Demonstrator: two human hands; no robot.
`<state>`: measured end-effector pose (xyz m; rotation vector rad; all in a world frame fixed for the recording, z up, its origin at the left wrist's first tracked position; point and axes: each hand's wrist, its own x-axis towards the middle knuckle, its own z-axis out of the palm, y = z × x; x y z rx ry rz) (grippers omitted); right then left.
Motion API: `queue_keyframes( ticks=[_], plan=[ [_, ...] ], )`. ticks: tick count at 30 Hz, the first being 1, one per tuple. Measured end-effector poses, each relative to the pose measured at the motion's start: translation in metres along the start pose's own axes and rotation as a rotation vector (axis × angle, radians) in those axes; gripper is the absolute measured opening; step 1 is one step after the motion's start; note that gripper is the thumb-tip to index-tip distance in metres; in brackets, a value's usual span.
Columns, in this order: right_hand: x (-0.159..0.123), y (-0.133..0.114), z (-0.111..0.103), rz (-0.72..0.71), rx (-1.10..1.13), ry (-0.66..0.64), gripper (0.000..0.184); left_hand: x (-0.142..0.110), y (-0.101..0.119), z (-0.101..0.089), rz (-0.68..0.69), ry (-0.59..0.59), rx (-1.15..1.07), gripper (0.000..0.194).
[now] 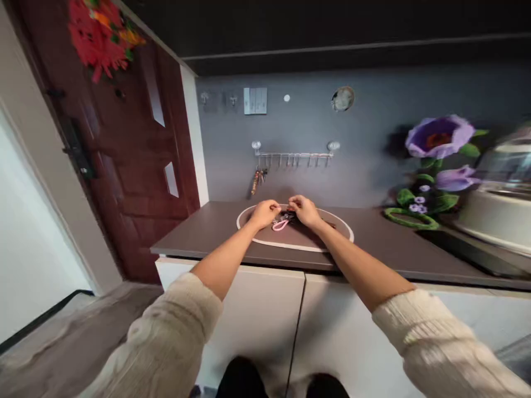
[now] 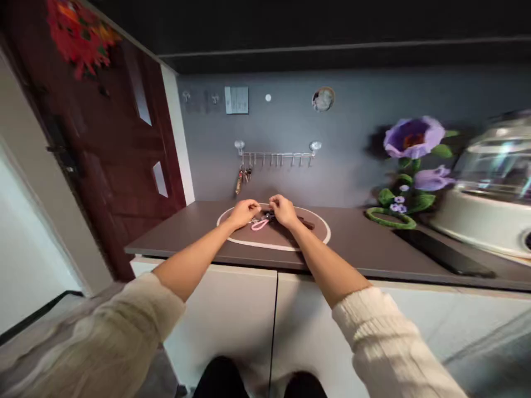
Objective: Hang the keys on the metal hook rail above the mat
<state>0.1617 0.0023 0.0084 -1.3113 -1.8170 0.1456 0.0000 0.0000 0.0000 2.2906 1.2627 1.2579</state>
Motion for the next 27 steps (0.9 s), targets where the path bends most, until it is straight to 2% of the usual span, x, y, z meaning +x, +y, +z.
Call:
queue_keyframes(
  ticks=[5,8,20,27],
  plan=[
    [-0.005,0.009,-0.003,-0.038,-0.094,-0.060,0.019,-0.002,0.000,0.005,0.184,-0.124,0.118,0.021],
    [-0.005,0.009,-0.002,-0.039,-0.153,-0.084,0.019,0.000,-0.004,0.007,0.261,-0.144,0.182,0.023],
    [-0.004,0.011,-0.002,0.015,-0.216,-0.108,0.021,0.007,-0.009,0.011,0.304,-0.176,0.266,0.017],
    [-0.003,0.010,-0.002,0.005,-0.249,-0.105,0.021,0.007,-0.010,0.009,0.227,-0.088,0.297,0.017]
  ],
)
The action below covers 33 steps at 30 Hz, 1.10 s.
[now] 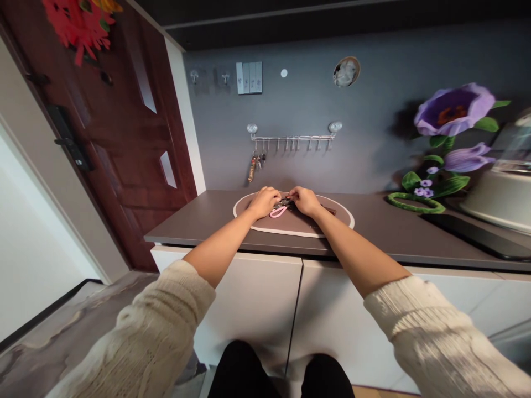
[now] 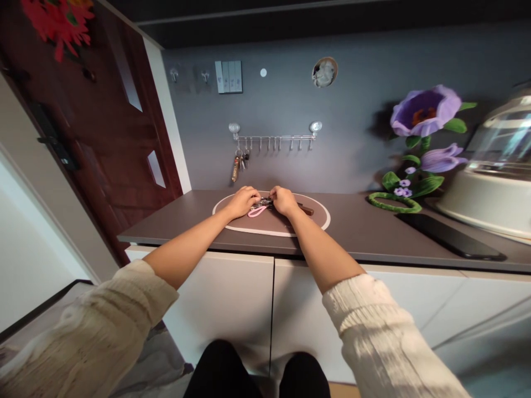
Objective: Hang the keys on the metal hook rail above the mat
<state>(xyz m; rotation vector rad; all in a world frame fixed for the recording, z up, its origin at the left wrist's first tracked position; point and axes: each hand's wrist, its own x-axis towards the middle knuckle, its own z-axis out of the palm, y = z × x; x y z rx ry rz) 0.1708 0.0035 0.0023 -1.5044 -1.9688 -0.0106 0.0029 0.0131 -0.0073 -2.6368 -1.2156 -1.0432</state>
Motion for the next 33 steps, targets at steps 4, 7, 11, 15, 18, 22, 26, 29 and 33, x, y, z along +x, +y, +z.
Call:
queue_keyframes(
  ticks=[4,7,11,15,18,22,26,29,33],
  plan=[
    [0.000,-0.001,-0.001,-0.012,-0.006,-0.015,0.020,-0.001,0.001,-0.003,-0.028,0.069,0.029,0.018],
    [0.000,-0.001,-0.001,-0.024,0.007,-0.023,0.018,-0.001,0.002,-0.005,-0.046,0.102,0.022,0.018],
    [0.000,-0.003,-0.001,-0.042,0.046,-0.022,0.016,-0.001,0.002,-0.006,-0.059,0.119,-0.002,0.018],
    [-0.002,-0.010,-0.003,-0.043,0.129,-0.019,0.014,0.000,0.001,-0.006,-0.073,0.146,-0.049,0.017],
    [-0.004,-0.014,-0.005,-0.051,0.228,-0.025,0.012,0.002,0.000,-0.006,-0.105,0.168,-0.105,0.017],
    [-0.003,-0.015,-0.004,-0.060,0.357,-0.039,0.012,0.003,0.001,-0.007,-0.160,0.210,-0.235,0.015],
    [-0.001,-0.013,-0.001,-0.113,0.479,-0.050,0.015,0.003,0.002,-0.007,-0.195,0.221,-0.375,0.013],
    [0.000,-0.013,-0.001,-0.122,0.579,-0.074,0.016,0.003,0.002,-0.007,-0.206,0.224,-0.476,0.011],
    [-0.002,-0.017,-0.004,-0.107,0.697,-0.085,0.018,0.004,0.000,-0.003,-0.228,0.236,-0.632,0.009]
  ],
)
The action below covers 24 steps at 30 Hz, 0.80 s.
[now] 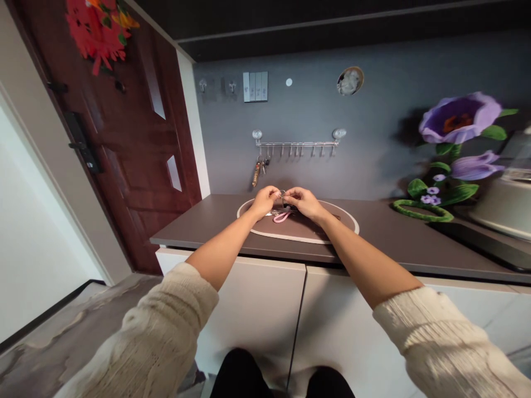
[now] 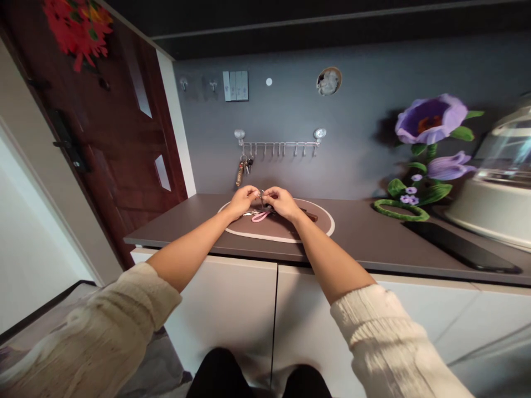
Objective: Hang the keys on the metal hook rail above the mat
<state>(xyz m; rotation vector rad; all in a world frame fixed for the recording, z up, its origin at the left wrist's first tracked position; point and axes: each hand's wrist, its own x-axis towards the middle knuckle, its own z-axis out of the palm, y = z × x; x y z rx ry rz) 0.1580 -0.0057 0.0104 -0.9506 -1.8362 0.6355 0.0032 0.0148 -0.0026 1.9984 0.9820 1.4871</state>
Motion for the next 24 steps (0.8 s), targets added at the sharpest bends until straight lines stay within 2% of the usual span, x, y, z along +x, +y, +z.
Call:
queue_keyframes(
  ticks=[7,15,24],
  plan=[
    [0.001,0.003,0.000,0.012,0.104,0.005,0.026,0.000,-0.001,0.002,-0.069,-0.036,-0.158,0.010],
    [0.000,0.003,-0.001,0.052,0.109,0.043,0.025,-0.001,-0.002,0.002,-0.068,-0.067,-0.178,0.013],
    [0.004,0.011,-0.003,0.003,0.035,0.055,0.024,-0.004,0.008,0.002,0.033,-0.055,0.060,0.011]
  ],
)
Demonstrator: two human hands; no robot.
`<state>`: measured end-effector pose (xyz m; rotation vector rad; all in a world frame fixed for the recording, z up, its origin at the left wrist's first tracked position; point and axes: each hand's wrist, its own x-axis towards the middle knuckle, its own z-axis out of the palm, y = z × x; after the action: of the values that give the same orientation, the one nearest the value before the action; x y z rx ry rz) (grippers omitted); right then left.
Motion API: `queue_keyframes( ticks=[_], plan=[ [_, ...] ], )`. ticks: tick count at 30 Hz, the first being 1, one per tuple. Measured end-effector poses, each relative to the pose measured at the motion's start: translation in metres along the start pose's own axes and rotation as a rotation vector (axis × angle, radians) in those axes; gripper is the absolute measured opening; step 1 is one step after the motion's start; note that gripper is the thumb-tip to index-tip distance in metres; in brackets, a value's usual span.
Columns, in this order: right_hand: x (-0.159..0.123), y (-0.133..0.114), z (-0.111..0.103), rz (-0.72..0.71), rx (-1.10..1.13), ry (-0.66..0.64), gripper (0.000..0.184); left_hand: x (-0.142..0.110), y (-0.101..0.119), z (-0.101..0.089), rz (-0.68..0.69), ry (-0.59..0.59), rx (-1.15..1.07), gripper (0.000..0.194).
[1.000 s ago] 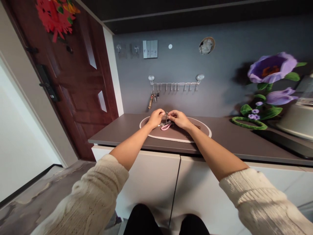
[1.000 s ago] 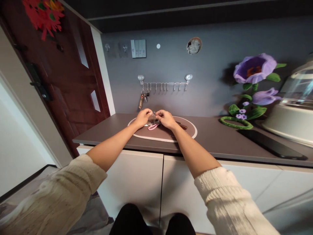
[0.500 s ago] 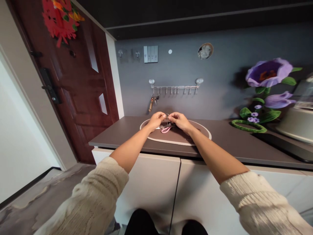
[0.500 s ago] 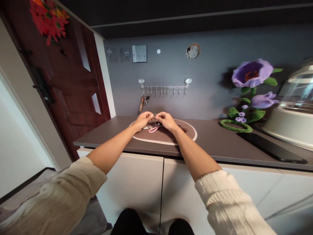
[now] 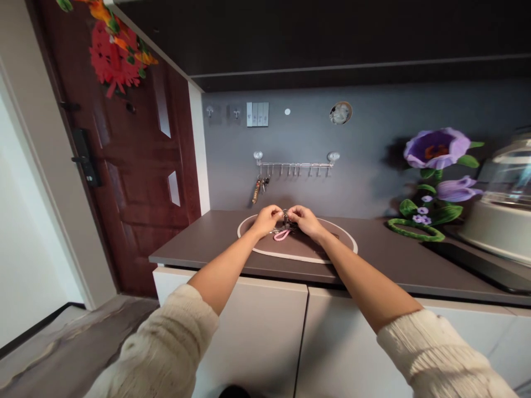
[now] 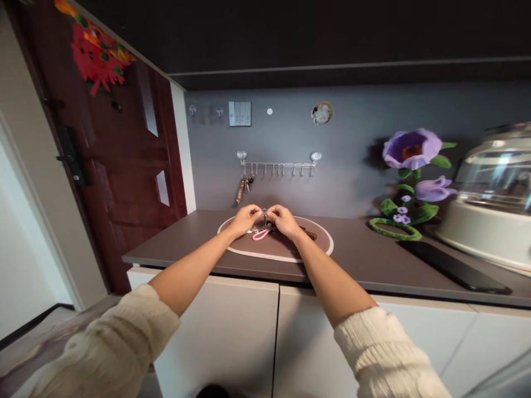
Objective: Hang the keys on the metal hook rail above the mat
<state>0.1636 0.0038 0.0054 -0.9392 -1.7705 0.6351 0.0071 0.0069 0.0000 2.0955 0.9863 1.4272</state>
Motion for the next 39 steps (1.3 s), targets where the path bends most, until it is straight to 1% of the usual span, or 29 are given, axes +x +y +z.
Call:
queue_keyframes(
  ticks=[4,8,12,16,20,25,32,35,39],
  plan=[
    [0.000,-0.001,-0.001,-0.026,-0.043,0.001,0.024,-0.001,0.002,-0.001,0.071,0.029,0.166,0.015],
    [-0.001,-0.002,0.001,-0.020,-0.018,-0.014,0.024,-0.002,0.003,-0.003,0.135,0.027,0.378,0.018],
    [0.002,0.001,0.003,0.015,0.033,0.010,0.024,-0.004,0.003,-0.007,0.113,0.032,0.534,0.019],
    [0.012,-0.001,0.003,0.051,0.032,0.059,0.022,-0.005,-0.003,-0.016,0.092,0.038,0.636,0.021],
    [0.028,-0.011,0.004,0.060,0.042,0.127,0.015,-0.004,-0.011,-0.021,0.088,0.044,0.680,0.022],
    [0.056,-0.026,0.009,0.096,0.148,0.214,0.005,-0.002,-0.017,-0.021,0.069,0.049,0.676,0.022],
    [0.097,-0.043,0.019,0.153,0.187,0.298,0.012,-0.001,-0.019,-0.021,-0.048,0.083,0.655,0.022],
    [0.112,-0.049,0.023,0.183,0.208,0.345,0.015,0.000,-0.019,-0.020,-0.092,0.075,0.685,0.023],
    [0.128,-0.053,0.028,0.216,0.239,0.393,0.016,0.001,-0.019,-0.019,-0.112,0.053,0.742,0.024]
  ],
)
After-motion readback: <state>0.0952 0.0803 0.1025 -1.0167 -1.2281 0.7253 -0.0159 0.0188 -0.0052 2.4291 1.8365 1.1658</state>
